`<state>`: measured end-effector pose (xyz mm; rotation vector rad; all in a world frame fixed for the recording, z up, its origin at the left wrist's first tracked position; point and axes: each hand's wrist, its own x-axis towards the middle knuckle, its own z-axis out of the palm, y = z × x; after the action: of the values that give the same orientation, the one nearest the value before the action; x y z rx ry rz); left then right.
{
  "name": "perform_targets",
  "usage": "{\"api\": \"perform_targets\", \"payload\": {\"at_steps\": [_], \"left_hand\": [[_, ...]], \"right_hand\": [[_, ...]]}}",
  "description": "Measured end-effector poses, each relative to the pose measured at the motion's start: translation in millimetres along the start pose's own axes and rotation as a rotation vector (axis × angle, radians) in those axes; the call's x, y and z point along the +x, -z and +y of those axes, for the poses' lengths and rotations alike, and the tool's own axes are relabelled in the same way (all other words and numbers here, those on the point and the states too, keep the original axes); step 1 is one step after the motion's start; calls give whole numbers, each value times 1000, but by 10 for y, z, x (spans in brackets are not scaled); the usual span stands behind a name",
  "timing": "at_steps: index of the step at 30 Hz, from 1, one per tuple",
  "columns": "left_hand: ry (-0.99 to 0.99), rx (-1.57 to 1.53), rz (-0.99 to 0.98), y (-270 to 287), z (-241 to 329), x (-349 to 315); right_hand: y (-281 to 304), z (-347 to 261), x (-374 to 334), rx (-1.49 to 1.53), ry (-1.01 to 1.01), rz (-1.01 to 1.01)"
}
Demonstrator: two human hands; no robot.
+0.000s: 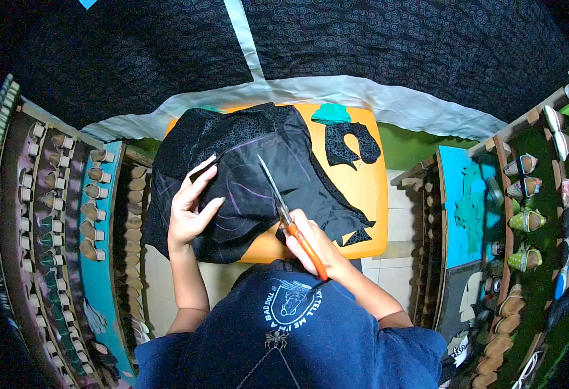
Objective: The person uses orange-handled scissors to cut a black patterned fabric laid on a yellow table. They follow purple chalk lines to cut out shapes, occasionally lifting and repositioning the fabric to continue cutting along the marked outlines.
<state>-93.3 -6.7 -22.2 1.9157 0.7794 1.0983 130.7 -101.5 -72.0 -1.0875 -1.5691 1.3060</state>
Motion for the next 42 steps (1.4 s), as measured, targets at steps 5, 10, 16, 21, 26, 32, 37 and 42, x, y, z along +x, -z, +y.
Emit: {"api": "perform_targets", "payload": {"at_steps": [5,10,16,21,26,32,37,42], "left_hand": [[-13,4,9,-21,7,6],[-33,5,17,-16,-12,-9],[-27,15,-7,15,-2,-1],[-2,51,-66,74,78,47],[-11,65,-134,117,110,95],[-18,77,-140,113,121,95],[-23,107,-147,105,145,94],[-11,102,-160,112,179,95]], "right_hand": [[-4,-38,-9,7,-13,11],[9,-38,-28,-12,-79,-9],[30,-24,-44,-61,-69,-9],[92,-36,-39,-66,-47,-42],[148,5,-25,-152,-12,-54],[169,-38,-33,-170,-87,-56],[169,-48,-52,-118,-117,-46],[206,4,-74,-186,-82,-57]]}}
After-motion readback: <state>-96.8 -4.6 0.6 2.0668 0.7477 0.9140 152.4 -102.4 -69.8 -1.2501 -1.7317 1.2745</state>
